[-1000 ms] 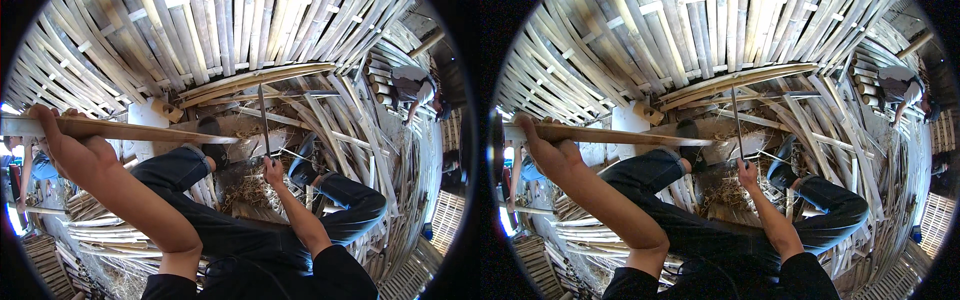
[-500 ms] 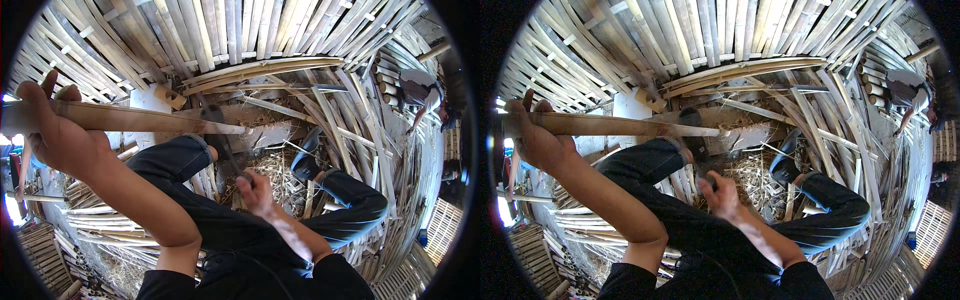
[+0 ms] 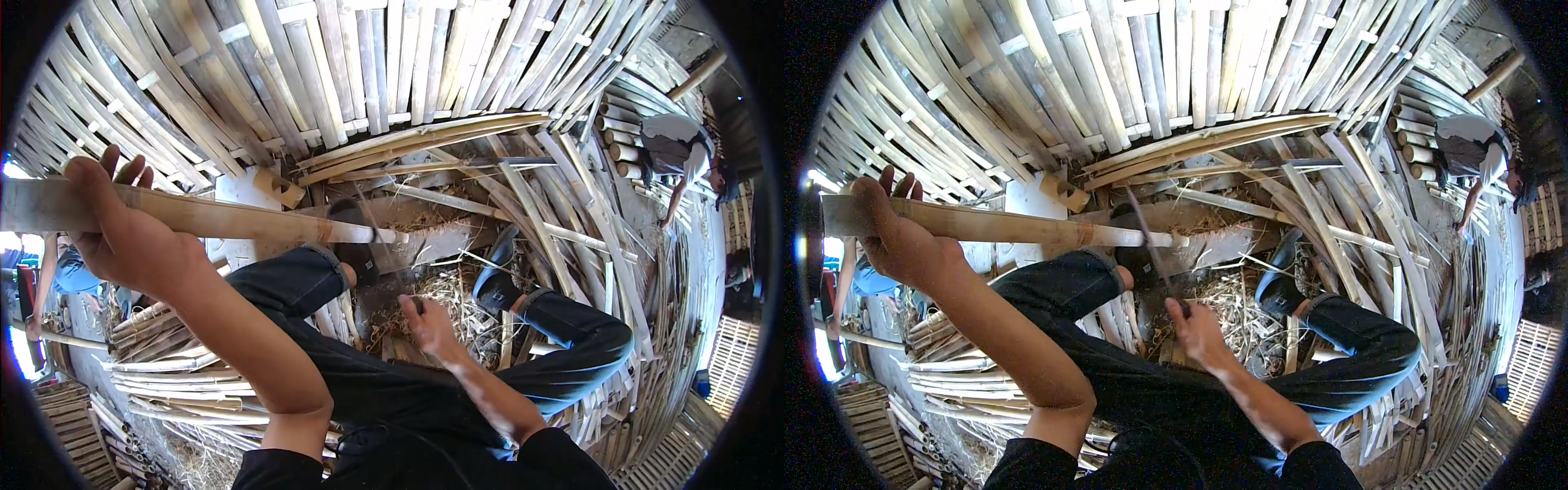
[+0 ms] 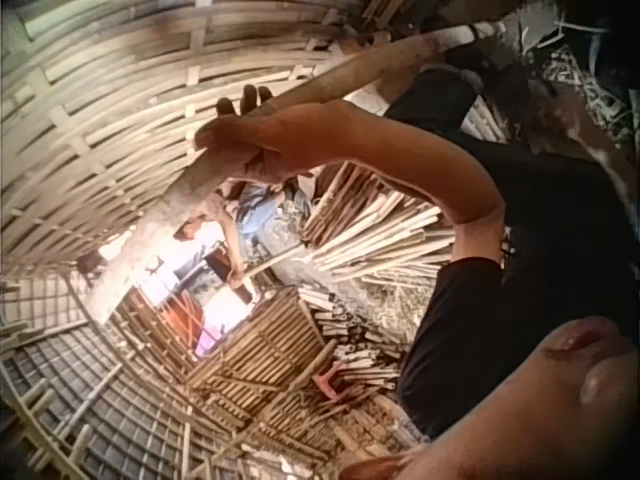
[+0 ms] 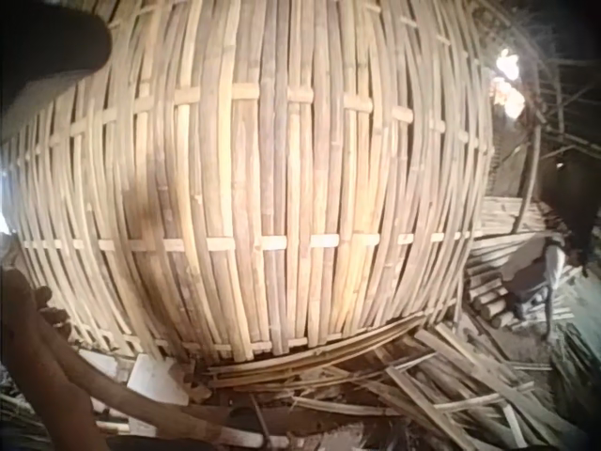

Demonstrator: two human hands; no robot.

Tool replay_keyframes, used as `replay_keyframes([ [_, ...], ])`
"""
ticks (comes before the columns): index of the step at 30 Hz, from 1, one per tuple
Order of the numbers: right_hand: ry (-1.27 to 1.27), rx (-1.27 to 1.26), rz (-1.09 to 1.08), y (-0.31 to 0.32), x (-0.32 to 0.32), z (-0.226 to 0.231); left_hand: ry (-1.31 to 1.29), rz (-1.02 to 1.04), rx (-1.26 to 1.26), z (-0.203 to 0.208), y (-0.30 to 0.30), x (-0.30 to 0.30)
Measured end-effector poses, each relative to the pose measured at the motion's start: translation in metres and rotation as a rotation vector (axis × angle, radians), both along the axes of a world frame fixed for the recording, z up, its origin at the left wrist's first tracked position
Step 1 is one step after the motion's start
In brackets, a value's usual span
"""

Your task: The person is using a manual blade to shave and smooth long strips of bamboo in a workshop environment.

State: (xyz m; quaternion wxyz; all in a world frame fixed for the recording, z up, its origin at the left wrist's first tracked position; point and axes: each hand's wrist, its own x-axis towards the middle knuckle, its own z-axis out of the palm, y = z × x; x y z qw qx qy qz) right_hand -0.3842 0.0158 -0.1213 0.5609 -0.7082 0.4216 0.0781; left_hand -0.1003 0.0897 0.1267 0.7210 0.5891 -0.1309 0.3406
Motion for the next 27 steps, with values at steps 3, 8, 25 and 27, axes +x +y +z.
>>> replay_keyframes([
  [3,-0.209,-0.073,-0.016,0.033,0.015,0.054,-0.017,0.002,-0.004,0.002,-0.001,0.003],
  [8,-0.593,-0.364,0.180,0.030,0.024,0.102,0.053,-0.016,-0.139,0.004,-0.001,0.009],
  [25,-0.405,-0.406,0.166,0.003,-0.072,0.036,0.082,-0.025,-0.072,0.005,0.000,0.005],
  [27,-0.404,-0.380,0.139,0.003,-0.078,0.038,0.067,-0.034,-0.080,0.004,0.003,0.007],
])
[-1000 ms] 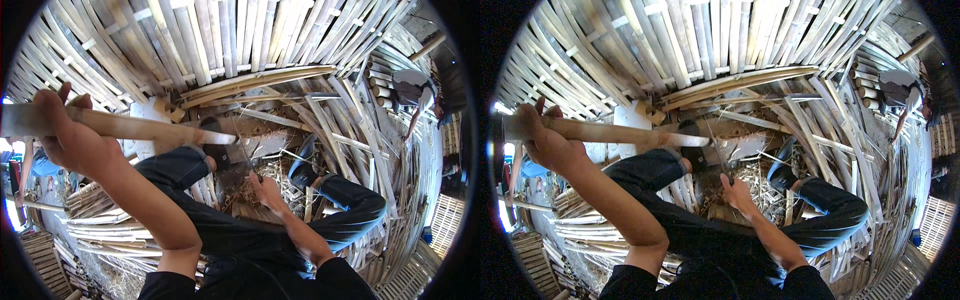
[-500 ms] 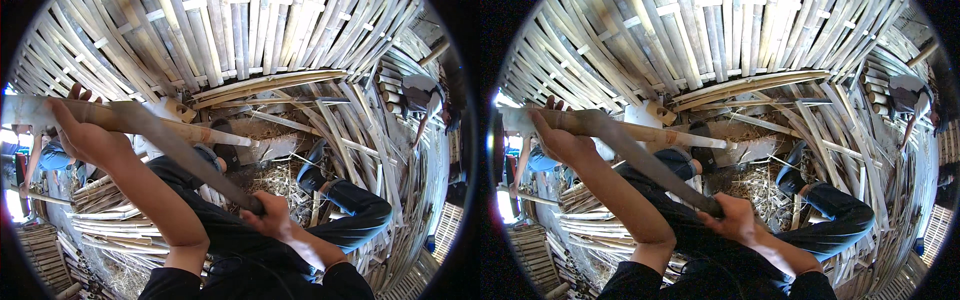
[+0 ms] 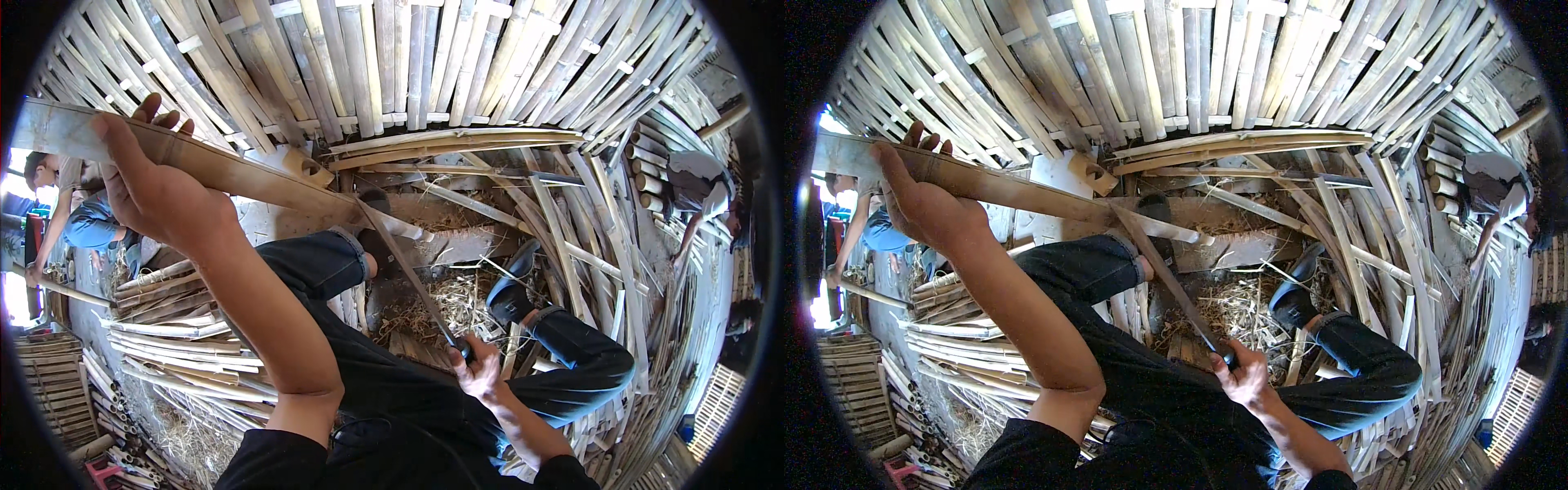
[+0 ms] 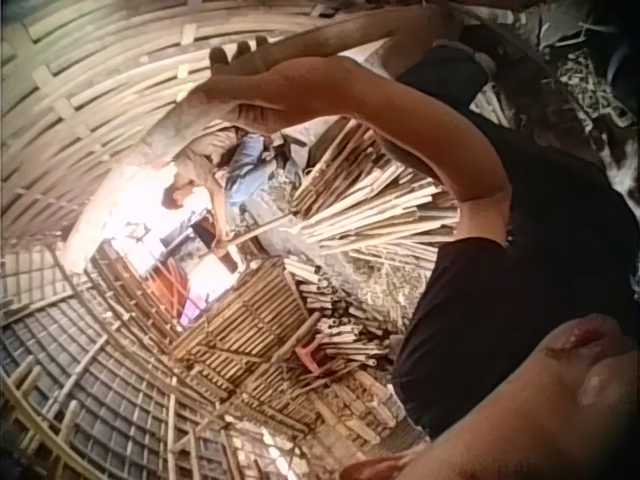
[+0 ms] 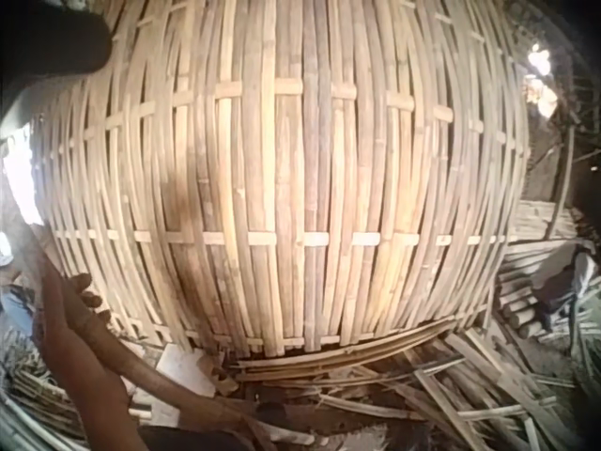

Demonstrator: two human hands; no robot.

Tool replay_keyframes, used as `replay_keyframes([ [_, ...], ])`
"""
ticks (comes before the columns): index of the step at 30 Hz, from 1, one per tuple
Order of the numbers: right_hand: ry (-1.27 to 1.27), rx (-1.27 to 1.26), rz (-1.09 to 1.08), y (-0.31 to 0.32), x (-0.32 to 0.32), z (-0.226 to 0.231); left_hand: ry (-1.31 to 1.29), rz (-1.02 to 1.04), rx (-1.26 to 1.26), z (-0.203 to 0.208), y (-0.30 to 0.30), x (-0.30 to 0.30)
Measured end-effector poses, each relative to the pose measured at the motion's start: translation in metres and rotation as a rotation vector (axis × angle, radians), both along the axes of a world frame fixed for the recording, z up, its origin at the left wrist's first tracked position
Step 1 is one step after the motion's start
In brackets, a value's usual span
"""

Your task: The person is using a manual blade to shave and smooth long strips of bamboo in a workshop environment.

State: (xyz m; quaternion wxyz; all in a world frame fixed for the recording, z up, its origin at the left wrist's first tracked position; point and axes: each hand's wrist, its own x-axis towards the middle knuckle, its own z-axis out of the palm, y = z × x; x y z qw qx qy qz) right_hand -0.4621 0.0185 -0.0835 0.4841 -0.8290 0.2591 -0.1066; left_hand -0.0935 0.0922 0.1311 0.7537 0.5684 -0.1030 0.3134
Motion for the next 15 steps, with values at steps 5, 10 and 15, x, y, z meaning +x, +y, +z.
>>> replay_keyframes([
  [5,0.120,-0.008,-0.042,-0.002,-0.029,-0.018,-0.034,-0.012,0.009,-0.003,0.002,0.003],
  [10,0.148,-0.002,-0.066,0.001,-0.037,-0.023,-0.026,0.001,0.016,-0.002,0.001,0.001],
  [15,0.149,-0.006,-0.056,0.000,-0.034,-0.025,-0.040,0.005,0.050,-0.003,0.000,0.000],
])
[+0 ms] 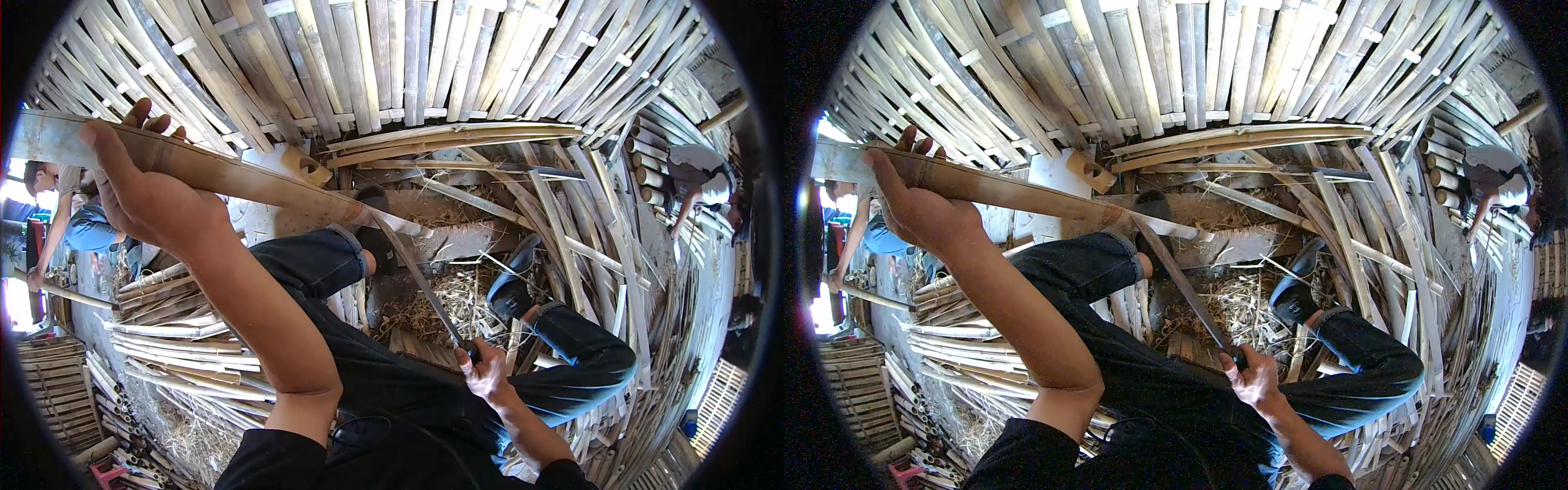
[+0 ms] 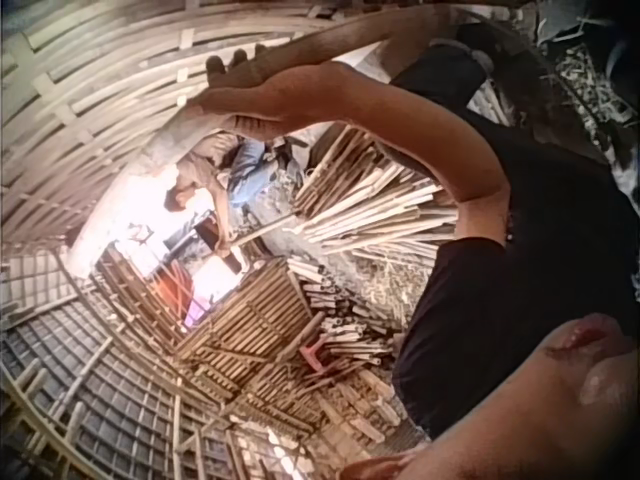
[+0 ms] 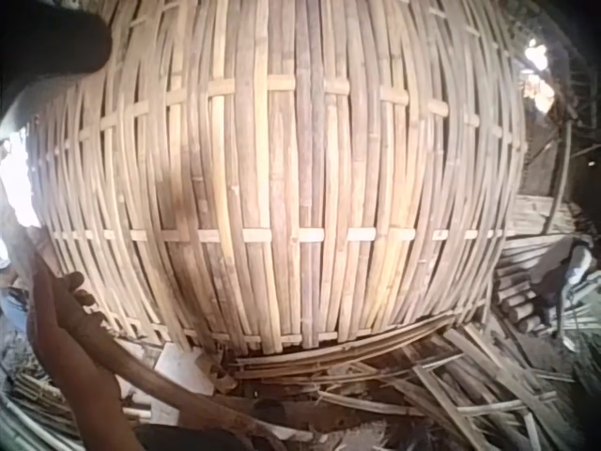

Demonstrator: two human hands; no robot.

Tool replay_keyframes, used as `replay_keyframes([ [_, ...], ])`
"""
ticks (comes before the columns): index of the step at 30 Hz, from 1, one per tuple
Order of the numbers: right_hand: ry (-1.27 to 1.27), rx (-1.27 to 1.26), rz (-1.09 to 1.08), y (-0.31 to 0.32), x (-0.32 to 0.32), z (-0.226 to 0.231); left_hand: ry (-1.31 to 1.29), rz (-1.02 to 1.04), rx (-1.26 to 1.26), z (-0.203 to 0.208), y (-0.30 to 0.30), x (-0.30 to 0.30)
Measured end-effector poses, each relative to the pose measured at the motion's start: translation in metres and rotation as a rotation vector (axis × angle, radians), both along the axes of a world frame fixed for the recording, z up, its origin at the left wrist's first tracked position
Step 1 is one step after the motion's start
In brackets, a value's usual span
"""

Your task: The person is using a manual blade to shave and smooth long strips of bamboo in a workshop environment.

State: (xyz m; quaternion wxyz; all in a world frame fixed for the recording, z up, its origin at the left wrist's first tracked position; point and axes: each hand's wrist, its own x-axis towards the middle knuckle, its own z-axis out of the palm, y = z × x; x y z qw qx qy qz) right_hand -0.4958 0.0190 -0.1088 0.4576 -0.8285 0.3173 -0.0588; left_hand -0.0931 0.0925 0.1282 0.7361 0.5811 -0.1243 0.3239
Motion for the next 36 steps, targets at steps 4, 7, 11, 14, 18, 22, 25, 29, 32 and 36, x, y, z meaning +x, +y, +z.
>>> replay_keyframes([
  [4,0.024,0.022,0.022,-0.002,0.006,0.006,0.006,-0.020,-0.011,0.001,0.000,0.000],
  [7,0.017,0.027,0.014,-0.003,0.005,0.003,0.028,-0.022,-0.023,0.001,-0.001,-0.001],
  [11,0.070,0.050,0.008,-0.008,0.012,0.012,0.016,-0.047,-0.036,0.000,0.002,0.003],
  [14,0.051,0.090,0.006,-0.011,0.013,0.012,0.014,-0.066,-0.045,-0.001,0.004,0.005],
  [18,0.049,0.151,0.000,-0.013,0.013,0.011,0.021,-0.073,-0.047,-0.002,0.006,0.006],
  [22,0.120,0.188,-0.038,-0.016,0.007,-0.002,0.018,-0.073,-0.042,-0.002,0.006,0.003],
  [25,0.106,0.235,-0.107,-0.020,0.006,-0.003,0.024,-0.071,-0.045,-0.001,0.005,0.003],
  [29,0.127,0.224,-0.146,-0.024,0.002,-0.005,0.014,-0.104,-0.047,0.000,0.005,0.004],
  [32,0.147,0.265,-0.127,-0.026,0.007,-0.004,0.010,-0.084,-0.032,0.001,0.004,0.001],
  [36,0.062,0.227,-0.127,-0.023,0.014,-0.013,-0.008,-0.105,-0.016,0.001,0.001,-0.001],
])
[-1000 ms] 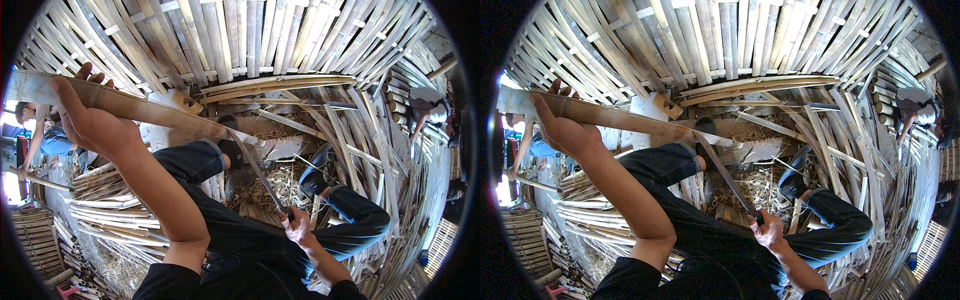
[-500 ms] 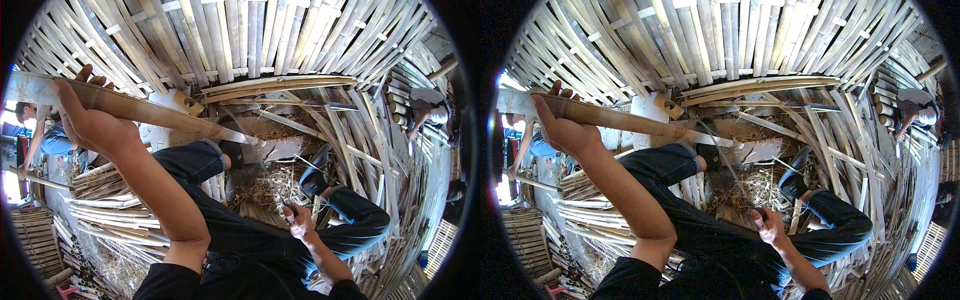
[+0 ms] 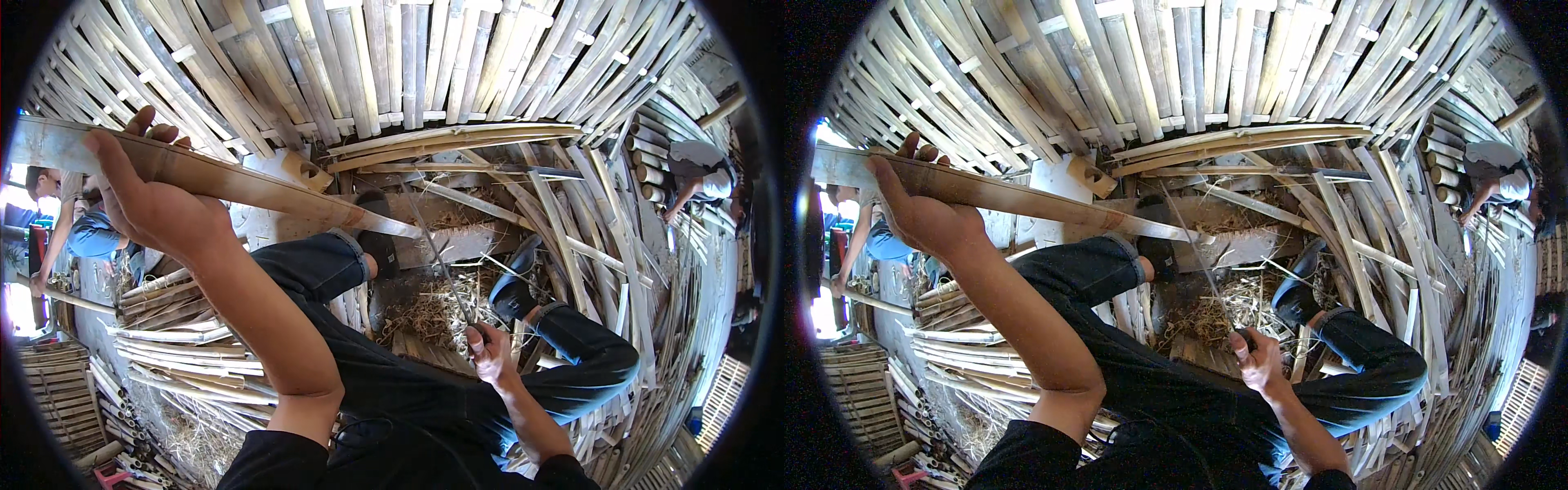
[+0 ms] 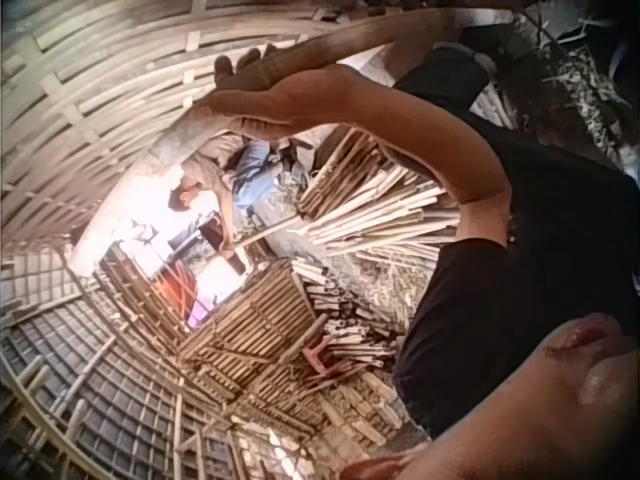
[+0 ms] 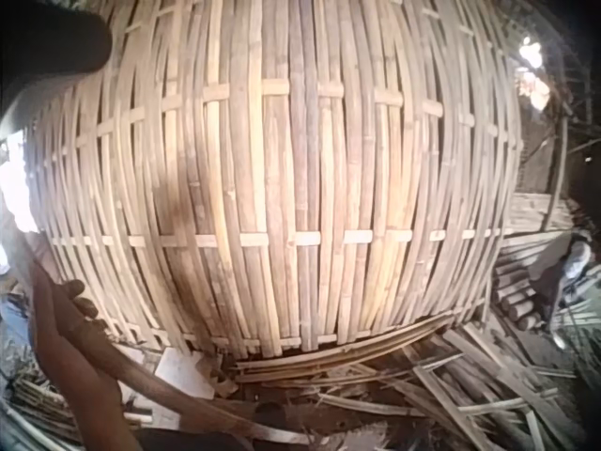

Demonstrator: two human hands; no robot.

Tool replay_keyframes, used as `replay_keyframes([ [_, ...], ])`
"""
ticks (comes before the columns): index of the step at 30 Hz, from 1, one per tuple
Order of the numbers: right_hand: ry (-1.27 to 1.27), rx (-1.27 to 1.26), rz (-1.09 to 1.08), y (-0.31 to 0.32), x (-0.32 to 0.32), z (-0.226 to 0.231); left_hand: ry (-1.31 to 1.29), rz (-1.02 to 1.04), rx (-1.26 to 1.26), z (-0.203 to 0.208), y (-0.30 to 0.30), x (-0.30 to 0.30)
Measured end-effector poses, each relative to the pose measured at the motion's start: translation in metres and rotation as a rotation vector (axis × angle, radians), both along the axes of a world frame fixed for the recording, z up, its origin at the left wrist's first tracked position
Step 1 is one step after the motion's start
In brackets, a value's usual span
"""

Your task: The person is using a manual blade to shave and smooth long strips of bamboo in a workshop environment.

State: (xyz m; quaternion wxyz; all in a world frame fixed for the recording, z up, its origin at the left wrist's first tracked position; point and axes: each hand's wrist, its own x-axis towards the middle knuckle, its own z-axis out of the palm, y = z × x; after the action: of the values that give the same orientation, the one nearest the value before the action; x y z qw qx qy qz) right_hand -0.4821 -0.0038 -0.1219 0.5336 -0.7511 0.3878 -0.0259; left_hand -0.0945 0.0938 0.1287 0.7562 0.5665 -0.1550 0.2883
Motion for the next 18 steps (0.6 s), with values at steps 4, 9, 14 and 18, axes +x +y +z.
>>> replay_keyframes([
  [4,-0.085,-0.002,0.031,0.001,0.003,0.003,0.048,0.019,-0.020,0.000,-0.002,-0.001],
  [9,-0.120,-0.118,0.186,-0.014,0.006,0.032,0.027,0.007,-0.023,-0.001,0.004,0.005],
  [14,-0.102,-0.193,0.239,-0.015,0.000,0.035,0.028,0.005,-0.024,0.000,-0.002,0.002],
  [18,-0.044,-0.161,0.217,-0.010,-0.006,0.024,0.017,0.012,-0.023,0.000,0.000,0.002],
])
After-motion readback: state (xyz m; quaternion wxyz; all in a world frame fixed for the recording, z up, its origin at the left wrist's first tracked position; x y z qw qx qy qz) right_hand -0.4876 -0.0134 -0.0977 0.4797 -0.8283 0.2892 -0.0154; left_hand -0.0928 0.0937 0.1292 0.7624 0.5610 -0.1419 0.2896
